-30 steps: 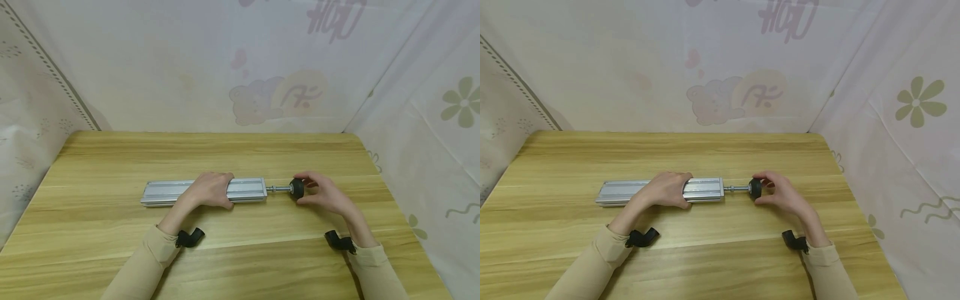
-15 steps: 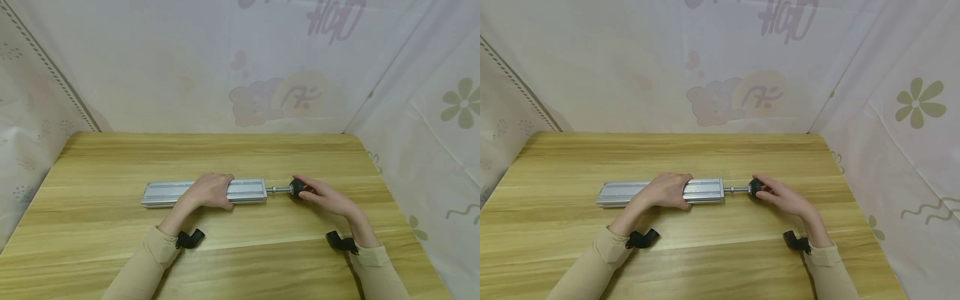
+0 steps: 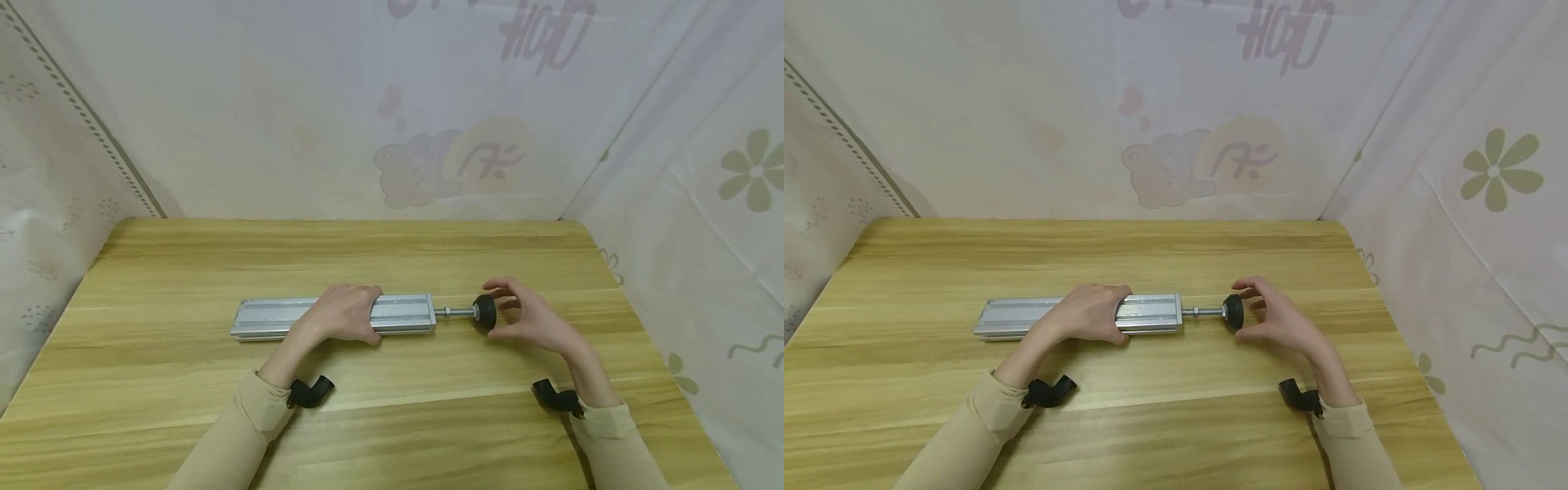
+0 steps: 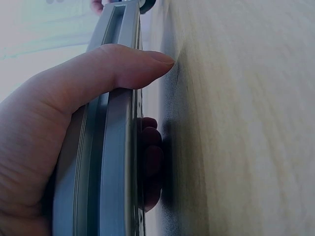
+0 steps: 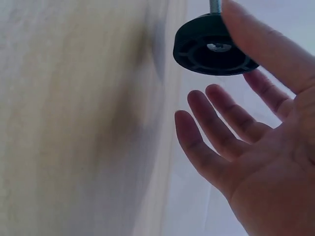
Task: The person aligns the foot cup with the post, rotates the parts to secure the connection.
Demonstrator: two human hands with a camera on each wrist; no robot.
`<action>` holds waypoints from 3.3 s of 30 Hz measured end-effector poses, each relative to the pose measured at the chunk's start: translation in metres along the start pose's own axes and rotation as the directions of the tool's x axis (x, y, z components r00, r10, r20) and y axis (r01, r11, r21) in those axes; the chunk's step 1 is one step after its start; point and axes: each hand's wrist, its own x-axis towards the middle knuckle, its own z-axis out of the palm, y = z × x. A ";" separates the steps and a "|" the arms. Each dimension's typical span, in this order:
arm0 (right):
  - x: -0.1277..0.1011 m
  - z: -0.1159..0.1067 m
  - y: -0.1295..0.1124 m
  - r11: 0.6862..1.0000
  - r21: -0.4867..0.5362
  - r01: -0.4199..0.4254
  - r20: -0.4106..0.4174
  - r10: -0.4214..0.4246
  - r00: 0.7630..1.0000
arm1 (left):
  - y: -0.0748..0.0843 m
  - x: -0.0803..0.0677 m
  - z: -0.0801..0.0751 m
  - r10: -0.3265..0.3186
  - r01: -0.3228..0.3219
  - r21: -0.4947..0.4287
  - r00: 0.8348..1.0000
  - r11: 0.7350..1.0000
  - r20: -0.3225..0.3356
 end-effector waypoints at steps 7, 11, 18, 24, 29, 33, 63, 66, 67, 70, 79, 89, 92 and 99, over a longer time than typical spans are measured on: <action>0.004 0.005 0.000 0.996 -0.089 0.027 -0.059 -0.033 0.998 | 0.000 0.000 0.000 -0.002 0.002 -0.002 1.000 1.000 0.003; 0.002 0.004 0.001 0.994 -0.105 0.031 -0.065 -0.038 0.997 | 0.000 0.000 0.000 -0.001 0.001 -0.003 1.000 1.000 0.002; -0.001 0.000 0.006 0.996 -0.088 -0.003 -0.010 0.002 1.000 | 0.000 0.001 0.000 -0.005 0.005 -0.006 1.000 1.000 0.003; -0.002 -0.003 0.006 0.994 -0.089 -0.059 0.077 0.066 0.995 | 0.000 0.000 0.000 -0.006 0.006 -0.001 1.000 1.000 0.005; -0.003 -0.002 0.003 0.991 -0.092 -0.096 0.107 0.106 0.989 | 0.001 0.000 0.000 -0.005 0.005 -0.003 1.000 1.000 0.003; -0.002 -0.001 0.002 0.992 -0.063 -0.113 0.120 0.120 0.985 | 0.000 0.000 0.001 -0.003 0.003 -0.004 1.000 1.000 -0.001; 0.002 0.006 0.000 0.997 -0.075 -0.024 -0.020 0.023 1.000 | -0.001 0.001 0.003 -0.007 0.007 -0.007 1.000 1.000 -0.010; 0.001 0.004 -0.001 0.997 -0.076 -0.026 0.001 0.026 1.000 | -0.001 0.001 0.003 -0.007 0.007 -0.006 1.000 1.000 -0.011; 0.000 0.003 -0.001 0.997 -0.076 -0.030 0.015 0.031 0.999 | 0.000 0.001 0.003 -0.007 0.007 -0.006 1.000 1.000 -0.010; 0.000 0.001 -0.001 0.994 -0.101 -0.047 0.062 0.054 0.997 | -0.001 0.000 0.003 -0.009 0.009 -0.005 1.000 1.000 -0.007; -0.001 0.001 -0.001 0.991 -0.101 -0.089 0.106 0.099 0.989 | -0.001 0.000 0.003 -0.008 0.008 -0.001 1.000 1.000 -0.008; -0.001 0.000 0.000 0.999 0.009 -0.051 0.044 0.051 0.998 | 0.000 0.000 0.003 -0.017 0.017 -0.005 1.000 1.000 -0.011; 0.000 0.002 -0.002 1.000 0.021 -0.021 0.005 0.021 1.000 | 0.000 0.000 0.003 -0.017 0.017 -0.004 1.000 1.000 -0.011; 0.001 0.006 -0.003 0.999 -0.047 -0.022 -0.012 0.021 1.000 | -0.001 0.000 0.004 -0.014 0.014 -0.001 1.000 1.000 -0.015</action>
